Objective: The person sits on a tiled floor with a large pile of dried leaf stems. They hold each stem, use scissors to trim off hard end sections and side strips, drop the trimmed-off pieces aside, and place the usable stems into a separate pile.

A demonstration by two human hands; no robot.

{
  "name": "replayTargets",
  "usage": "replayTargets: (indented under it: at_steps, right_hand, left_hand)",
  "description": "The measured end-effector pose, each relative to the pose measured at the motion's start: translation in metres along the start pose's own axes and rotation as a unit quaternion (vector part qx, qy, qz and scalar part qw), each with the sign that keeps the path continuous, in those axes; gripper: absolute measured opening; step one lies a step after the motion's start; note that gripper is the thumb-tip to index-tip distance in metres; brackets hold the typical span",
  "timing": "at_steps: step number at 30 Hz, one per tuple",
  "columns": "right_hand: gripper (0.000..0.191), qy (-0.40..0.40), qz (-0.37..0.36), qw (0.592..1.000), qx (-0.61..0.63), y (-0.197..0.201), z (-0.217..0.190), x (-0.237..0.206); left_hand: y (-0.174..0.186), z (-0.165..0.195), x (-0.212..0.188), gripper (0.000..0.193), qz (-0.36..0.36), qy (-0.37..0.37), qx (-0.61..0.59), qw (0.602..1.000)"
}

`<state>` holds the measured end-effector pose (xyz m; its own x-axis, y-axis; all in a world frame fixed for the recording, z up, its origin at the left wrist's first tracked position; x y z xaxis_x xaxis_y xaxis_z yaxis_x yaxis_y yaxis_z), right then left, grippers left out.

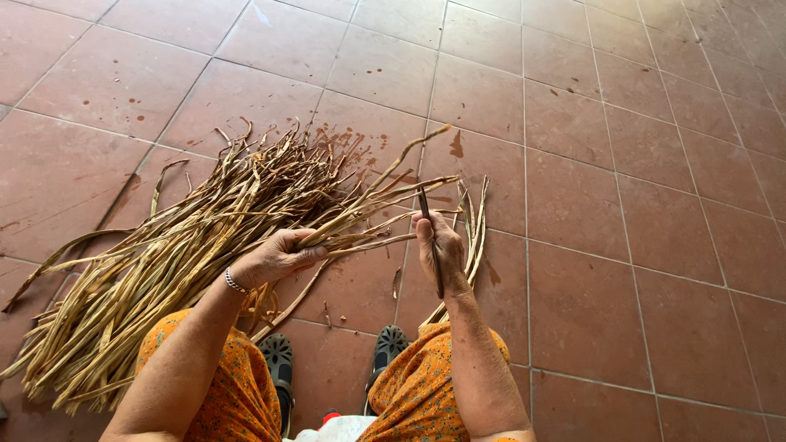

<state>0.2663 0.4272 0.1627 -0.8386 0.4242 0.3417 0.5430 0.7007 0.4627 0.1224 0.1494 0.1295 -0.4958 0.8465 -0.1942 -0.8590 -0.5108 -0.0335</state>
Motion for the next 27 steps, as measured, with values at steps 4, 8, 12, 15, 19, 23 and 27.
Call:
replayTargets:
  at_steps: [4,8,12,15,19,23,27]
  right_hand:
    - [0.057,-0.032,-0.001,0.997,-0.077,0.005,-0.008,-0.002]
    - [0.059,0.017,0.021,0.996,-0.081,0.002,-0.011,-0.006]
    - [0.059,-0.001,0.016,0.998,-0.063,-0.001,-0.005,-0.010]
    - [0.059,0.031,0.026,0.999,-0.035,-0.003,-0.002,-0.010]
    - [0.063,-0.040,0.005,0.993,0.109,-0.006,0.001,-0.010]
    - [0.070,-0.109,-0.020,0.974,0.197,-0.003,-0.003,-0.011]
    - [0.076,-0.075,-0.067,0.983,0.155,0.003,-0.011,-0.009]
  left_hand:
    - [-0.002,0.001,0.000,0.026,-0.006,-0.005,0.021,1.000]
    - [-0.001,0.004,-0.002,0.025,0.000,-0.008,0.034,0.999]
    - [-0.001,0.007,-0.005,0.027,0.007,-0.008,0.019,1.000]
    - [0.001,0.009,-0.006,0.028,0.018,-0.001,0.012,1.000]
    - [0.004,0.007,-0.004,0.029,0.032,0.004,-0.013,0.999]
    - [0.000,0.002,0.001,0.025,0.007,-0.016,-0.017,1.000]
    - [0.004,0.002,-0.001,0.026,0.046,0.005,-0.030,0.998]
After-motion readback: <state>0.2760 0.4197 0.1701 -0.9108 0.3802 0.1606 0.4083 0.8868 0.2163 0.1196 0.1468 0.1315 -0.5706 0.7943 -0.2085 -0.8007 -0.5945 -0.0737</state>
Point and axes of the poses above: each hand's wrist, its own x-axis towards the middle knuckle, its own y-axis out of the back of the hand, z = x × y, the point moved 2 cm from there along x, towards the middle knuckle, and after that the axes turned 1 degree about y, right-handed, at the moved point
